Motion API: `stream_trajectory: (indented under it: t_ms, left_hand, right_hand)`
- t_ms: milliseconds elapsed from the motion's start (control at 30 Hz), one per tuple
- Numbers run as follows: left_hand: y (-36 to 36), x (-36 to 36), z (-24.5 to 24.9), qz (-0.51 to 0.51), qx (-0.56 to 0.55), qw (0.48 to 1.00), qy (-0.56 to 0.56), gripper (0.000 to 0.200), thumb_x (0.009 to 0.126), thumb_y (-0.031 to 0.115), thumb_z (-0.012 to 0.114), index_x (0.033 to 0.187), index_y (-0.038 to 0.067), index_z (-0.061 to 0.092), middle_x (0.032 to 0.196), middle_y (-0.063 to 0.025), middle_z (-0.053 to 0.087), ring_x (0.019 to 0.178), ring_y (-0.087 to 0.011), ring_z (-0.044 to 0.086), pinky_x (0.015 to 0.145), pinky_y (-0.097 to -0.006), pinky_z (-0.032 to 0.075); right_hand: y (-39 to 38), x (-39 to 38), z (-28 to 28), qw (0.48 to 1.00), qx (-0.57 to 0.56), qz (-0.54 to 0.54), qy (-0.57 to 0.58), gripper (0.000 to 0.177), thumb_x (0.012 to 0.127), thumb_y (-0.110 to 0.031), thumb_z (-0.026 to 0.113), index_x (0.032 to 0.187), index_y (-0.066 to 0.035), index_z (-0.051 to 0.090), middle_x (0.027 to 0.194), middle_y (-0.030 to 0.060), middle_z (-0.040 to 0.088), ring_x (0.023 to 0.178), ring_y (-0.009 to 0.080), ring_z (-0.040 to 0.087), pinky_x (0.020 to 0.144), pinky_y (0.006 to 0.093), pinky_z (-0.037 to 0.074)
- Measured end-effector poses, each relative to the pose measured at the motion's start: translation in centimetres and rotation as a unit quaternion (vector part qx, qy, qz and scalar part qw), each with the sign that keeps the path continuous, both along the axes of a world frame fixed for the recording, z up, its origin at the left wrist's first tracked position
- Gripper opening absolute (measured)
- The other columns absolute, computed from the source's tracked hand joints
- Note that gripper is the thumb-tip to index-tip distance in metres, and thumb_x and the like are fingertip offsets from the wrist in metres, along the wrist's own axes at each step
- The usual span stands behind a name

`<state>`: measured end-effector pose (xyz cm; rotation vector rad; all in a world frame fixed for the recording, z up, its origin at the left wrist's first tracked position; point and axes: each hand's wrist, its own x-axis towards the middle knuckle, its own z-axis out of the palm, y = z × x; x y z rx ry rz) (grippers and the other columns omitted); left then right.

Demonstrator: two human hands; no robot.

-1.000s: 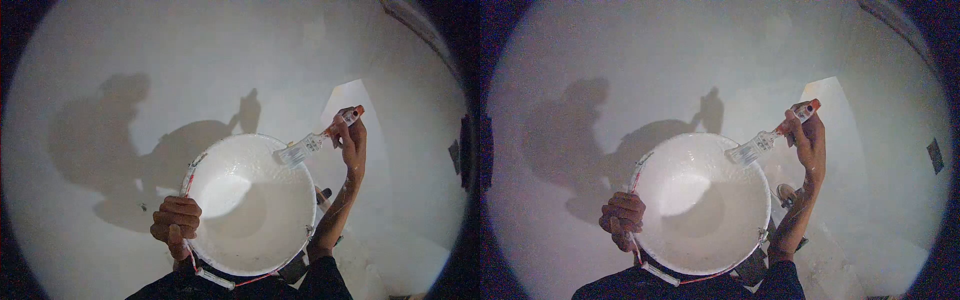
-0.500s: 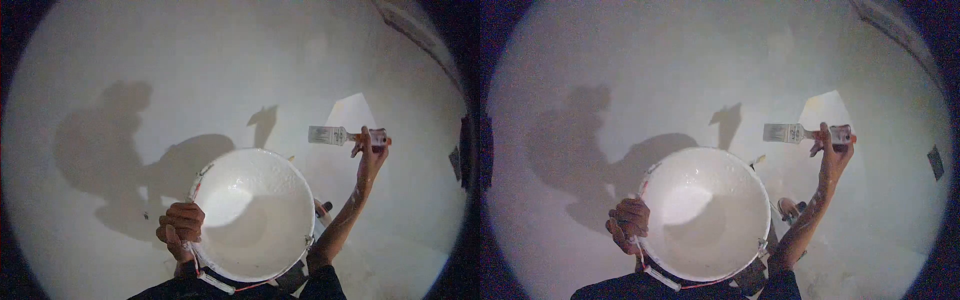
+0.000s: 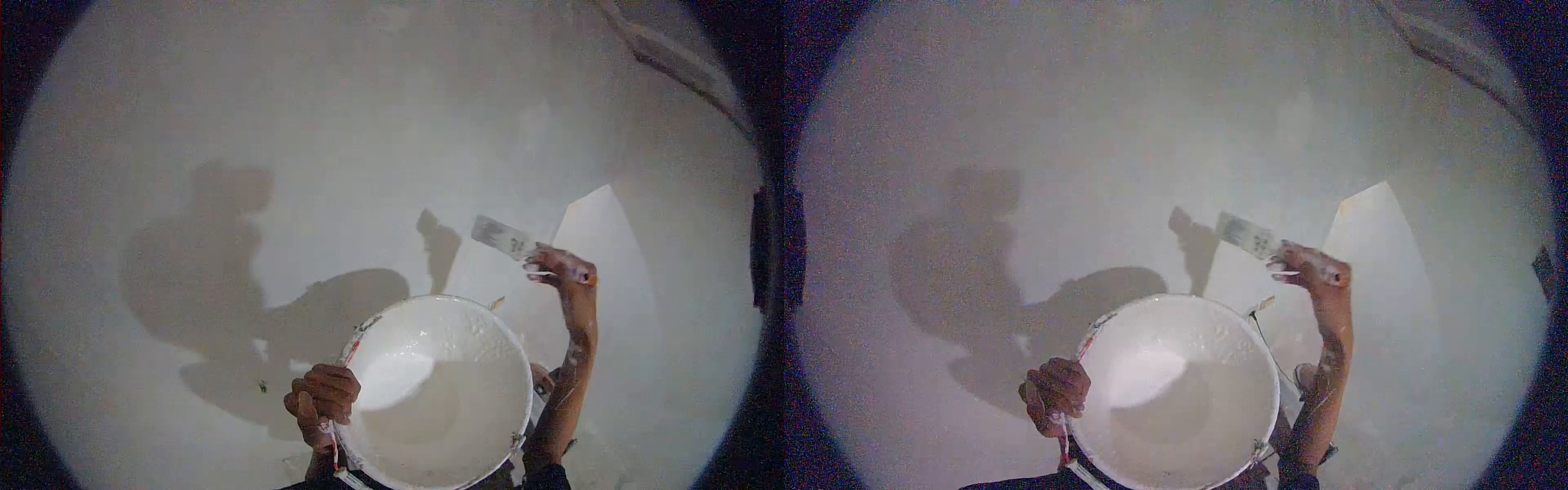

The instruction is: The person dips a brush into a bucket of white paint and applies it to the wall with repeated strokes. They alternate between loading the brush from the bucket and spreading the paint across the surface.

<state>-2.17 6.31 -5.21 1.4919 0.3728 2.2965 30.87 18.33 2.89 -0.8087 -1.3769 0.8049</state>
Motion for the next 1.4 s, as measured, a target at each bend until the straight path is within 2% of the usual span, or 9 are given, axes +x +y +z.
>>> stream_trajectory:
  t_ms: [100, 167, 200, 267, 467, 667, 767, 967, 1400]
  left_hand:
    - [0.6, -0.7, -1.7, -0.137, 0.037, 0.99, 0.02, 0.05, 0.094, 0.028, 0.043, 0.052, 0.005, 0.053, 0.046, -0.0072, 0.054, 0.037, -0.0206, 0.045, 0.044, -0.0343, 0.04]
    - [1.0, -2.9, -8.3, -0.204, -0.308, 0.74, -0.562, 0.049, 0.093, 0.028, 0.045, 0.052, 0.003, 0.056, 0.048, -0.0092, 0.057, 0.038, -0.0214, 0.05, 0.043, -0.0339, 0.04]
    - [1.7, -2.6, -6.5, -0.206, -0.308, 0.74, -0.562, 0.049, 0.093, 0.028, 0.045, 0.052, 0.003, 0.056, 0.048, -0.0092, 0.057, 0.038, -0.0214, 0.05, 0.043, -0.0339, 0.04]
    - [3.2, -0.8, -0.9, -0.13, 0.117, 0.981, 0.08, 0.045, 0.09, 0.028, 0.048, 0.053, 0.003, 0.057, 0.048, -0.0082, 0.057, 0.039, -0.021, 0.051, 0.042, -0.0338, 0.041]
    - [4.9, -2.8, -0.9, -0.2, 0.126, 0.953, 0.19, 0.041, 0.087, 0.027, 0.049, 0.056, 0.003, 0.058, 0.049, -0.0078, 0.056, 0.035, -0.0212, 0.048, 0.037, -0.0333, 0.039]
    - [2.8, -4.1, -6.5, -0.087, -0.135, 0.983, -0.091, 0.034, 0.088, 0.006, 0.053, 0.057, 0.015, 0.044, 0.057, 0.0072, 0.052, 0.051, -0.0027, 0.051, 0.046, -0.0191, 0.037]
    - [4.6, -1.9, 0.8, -0.189, 0.134, 0.971, 0.056, 0.035, 0.096, 0.019, 0.035, 0.069, 0.003, 0.051, 0.045, -0.0087, 0.051, 0.031, -0.0191, 0.042, 0.032, -0.0344, 0.039]
    - [2.8, -3.0, -3.8, 0.019, -0.098, 0.993, -0.062, 0.036, 0.085, 0.004, 0.037, 0.051, 0.016, 0.036, 0.05, 0.0042, 0.049, 0.037, -0.0057, 0.036, 0.044, -0.0199, 0.042]
    - [-0.4, -2.4, -1.2, -0.125, 0.082, 0.989, -0.011, 0.045, 0.097, 0.02, 0.033, 0.06, 0.007, 0.053, 0.042, -0.0061, 0.052, 0.031, -0.017, 0.044, 0.035, -0.0348, 0.042]
  right_hand:
    - [0.3, -1.5, 0.8, 0.998, 0.026, 0.04, -0.033, 0.031, 0.087, -0.01, 0.064, 0.115, 0.004, 0.062, 0.101, 0.0149, 0.068, 0.093, 0.0237, 0.067, 0.081, 0.0362, 0.056]
    - [2.2, -2.9, 1.9, 0.987, 0.094, 0.024, -0.128, 0.03, 0.087, -0.006, 0.064, 0.115, 0.004, 0.062, 0.104, 0.0139, 0.066, 0.094, 0.0245, 0.066, 0.083, 0.0368, 0.056]
    - [3.2, -3.5, 3.0, 0.963, 0.16, 0.003, -0.219, 0.03, 0.086, -0.001, 0.064, 0.115, 0.004, 0.061, 0.107, 0.0128, 0.065, 0.095, 0.0252, 0.066, 0.085, 0.0375, 0.056]
    - [3.8, -4.8, 6.6, 0.916, 0.251, -0.061, -0.307, 0.032, 0.085, -0.001, 0.065, 0.116, 0.0, 0.062, 0.107, 0.0118, 0.065, 0.096, 0.0241, 0.065, 0.086, 0.0364, 0.055]
    - [8.2, -8.7, 15.4, 0.756, 0.425, -0.153, -0.473, 0.036, 0.091, -0.011, 0.056, 0.127, -0.009, 0.054, 0.121, 0.0106, 0.058, 0.1, 0.0264, 0.064, 0.087, 0.0369, 0.055]
    - [12.5, -10.8, 12.3, 0.724, 0.4, -0.081, -0.556, 0.045, 0.091, -0.021, 0.05, 0.135, -0.013, 0.047, 0.13, 0.0127, 0.053, 0.1, 0.0322, 0.063, 0.085, 0.0405, 0.054]
    - [9.7, -10.3, 11.9, 0.76, 0.266, 0.021, -0.593, 0.042, 0.094, -0.027, 0.048, 0.133, -0.013, 0.05, 0.13, 0.0135, 0.054, 0.107, 0.0329, 0.06, 0.09, 0.0412, 0.052]
    - [11.1, -10.1, 17.9, 0.763, 0.357, 0.079, -0.534, 0.05, 0.095, -0.046, 0.044, 0.122, -0.006, 0.058, 0.113, 0.0169, 0.059, 0.102, 0.038, 0.058, 0.092, 0.0439, 0.048]
    - [8.0, -10.8, 15.3, 0.759, 0.396, 0.02, -0.517, 0.038, 0.093, -0.028, 0.053, 0.127, -0.011, 0.056, 0.117, 0.0137, 0.06, 0.101, 0.0326, 0.061, 0.091, 0.0412, 0.051]
